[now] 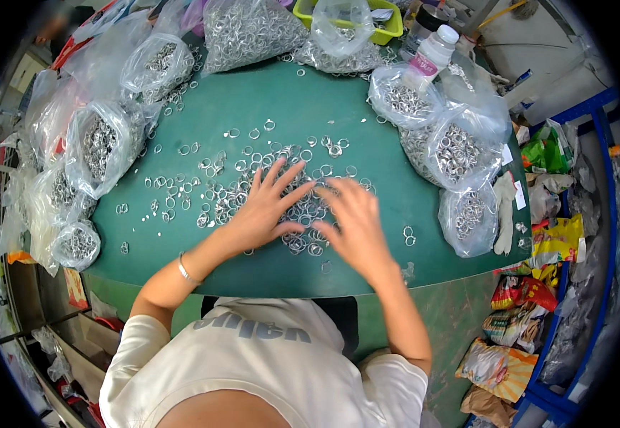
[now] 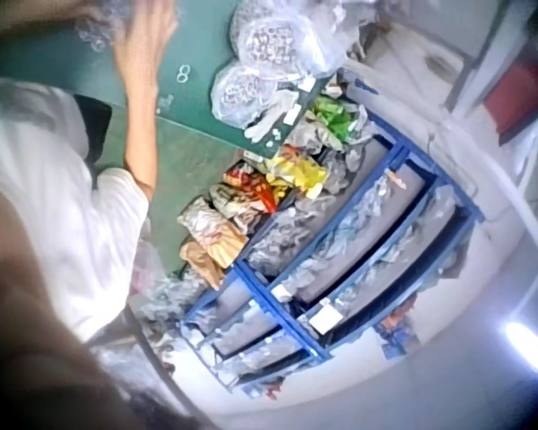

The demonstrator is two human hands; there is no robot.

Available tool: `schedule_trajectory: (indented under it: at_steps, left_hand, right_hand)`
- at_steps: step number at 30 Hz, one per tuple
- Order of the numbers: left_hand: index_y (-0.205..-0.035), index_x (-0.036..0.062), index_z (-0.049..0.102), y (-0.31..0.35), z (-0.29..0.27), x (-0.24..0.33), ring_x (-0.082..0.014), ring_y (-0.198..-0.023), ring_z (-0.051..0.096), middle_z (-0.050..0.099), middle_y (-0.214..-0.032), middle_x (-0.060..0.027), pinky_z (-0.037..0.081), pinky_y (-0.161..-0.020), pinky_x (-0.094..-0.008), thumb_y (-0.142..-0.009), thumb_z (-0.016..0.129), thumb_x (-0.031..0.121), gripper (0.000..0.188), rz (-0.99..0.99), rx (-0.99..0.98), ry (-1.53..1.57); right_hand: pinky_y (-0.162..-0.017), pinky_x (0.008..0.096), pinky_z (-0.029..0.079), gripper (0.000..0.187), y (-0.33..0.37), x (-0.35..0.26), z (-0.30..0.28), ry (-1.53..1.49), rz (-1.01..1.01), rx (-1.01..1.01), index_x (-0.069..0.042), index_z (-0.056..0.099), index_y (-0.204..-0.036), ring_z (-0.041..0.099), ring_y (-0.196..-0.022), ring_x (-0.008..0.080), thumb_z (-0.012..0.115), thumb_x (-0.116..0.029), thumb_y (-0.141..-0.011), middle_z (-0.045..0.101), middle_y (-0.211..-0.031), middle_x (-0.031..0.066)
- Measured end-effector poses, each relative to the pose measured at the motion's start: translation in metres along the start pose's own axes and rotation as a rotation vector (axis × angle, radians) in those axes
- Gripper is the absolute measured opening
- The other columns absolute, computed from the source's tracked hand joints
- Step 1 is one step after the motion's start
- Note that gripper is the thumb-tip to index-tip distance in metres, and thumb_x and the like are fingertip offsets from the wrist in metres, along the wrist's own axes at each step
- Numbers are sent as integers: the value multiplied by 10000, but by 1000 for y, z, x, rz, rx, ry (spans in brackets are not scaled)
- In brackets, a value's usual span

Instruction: The person picks up, separates, and gathers small silver rings from a pile on a green work table, placing them into plastic bags by hand.

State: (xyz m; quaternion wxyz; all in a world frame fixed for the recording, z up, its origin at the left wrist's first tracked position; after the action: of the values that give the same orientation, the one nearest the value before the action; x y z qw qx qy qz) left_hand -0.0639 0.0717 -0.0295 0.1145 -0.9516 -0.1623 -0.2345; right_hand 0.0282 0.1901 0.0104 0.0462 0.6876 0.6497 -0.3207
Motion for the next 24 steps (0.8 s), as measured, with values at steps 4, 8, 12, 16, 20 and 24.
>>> schedule_trajectory:
  at_steps: [4,8,12,16,20,24]
  left_hand:
    - [-1259,104,506,-1,10,-17,-376,-1309,309,391,-1371,-128,271,-1051,-577,-732,733,215,584,52,-10,-73]
    - [-1070,56,585,22,-3,-24,-329,-1179,431,465,-1273,-111,347,-1007,-470,-718,698,88,371,47,58,-105]
    - [-1026,42,583,46,-16,-35,-332,-1145,456,479,-1247,-119,371,-948,-451,-713,677,32,327,-73,141,-70]
    - [-1078,45,589,46,-32,-23,-316,-1116,475,489,-1231,-118,372,-908,-430,-735,662,22,351,-145,234,-104]
    - [-1121,60,590,12,-12,-24,-296,-1071,484,498,-1203,-100,369,-863,-416,-754,658,35,375,-71,165,-48]
    - [-1088,58,599,-25,9,-26,-274,-1034,498,519,-1160,-85,363,-841,-398,-751,664,44,343,12,94,-130]
  right_hand:
    - [-972,471,329,387,7,-7,38,3,7,-57,-54,600,-1069,475,-1171,321,739,-159,-723,570,-1099,84]
    - [-943,457,348,250,24,18,35,57,-18,-77,-56,633,-982,518,-1095,289,696,-67,-741,575,-985,78]
    - [-887,412,370,227,23,32,10,144,82,81,-51,639,-958,553,-990,283,673,-10,-738,585,-916,81]
    - [-803,381,379,240,3,33,16,30,187,135,-51,639,-982,532,-929,268,675,-20,-747,584,-956,87]
    - [-796,381,371,229,-27,23,42,160,125,-52,-46,645,-984,497,-977,259,677,-59,-757,555,-1053,83]
    - [-809,388,371,181,-23,29,31,290,118,41,-34,645,-939,504,-975,267,648,-28,-759,562,-1027,81]
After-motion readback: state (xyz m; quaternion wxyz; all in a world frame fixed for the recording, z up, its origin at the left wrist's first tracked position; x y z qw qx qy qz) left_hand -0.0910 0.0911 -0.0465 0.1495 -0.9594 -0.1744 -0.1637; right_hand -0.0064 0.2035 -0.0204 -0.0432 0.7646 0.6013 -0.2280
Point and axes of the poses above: each hand's wrist, its own y-axis away from the middle knuckle, its own z-axis out of the palm, x = y × z, the point moved 6 cm from there along -y, towards the middle knuckle
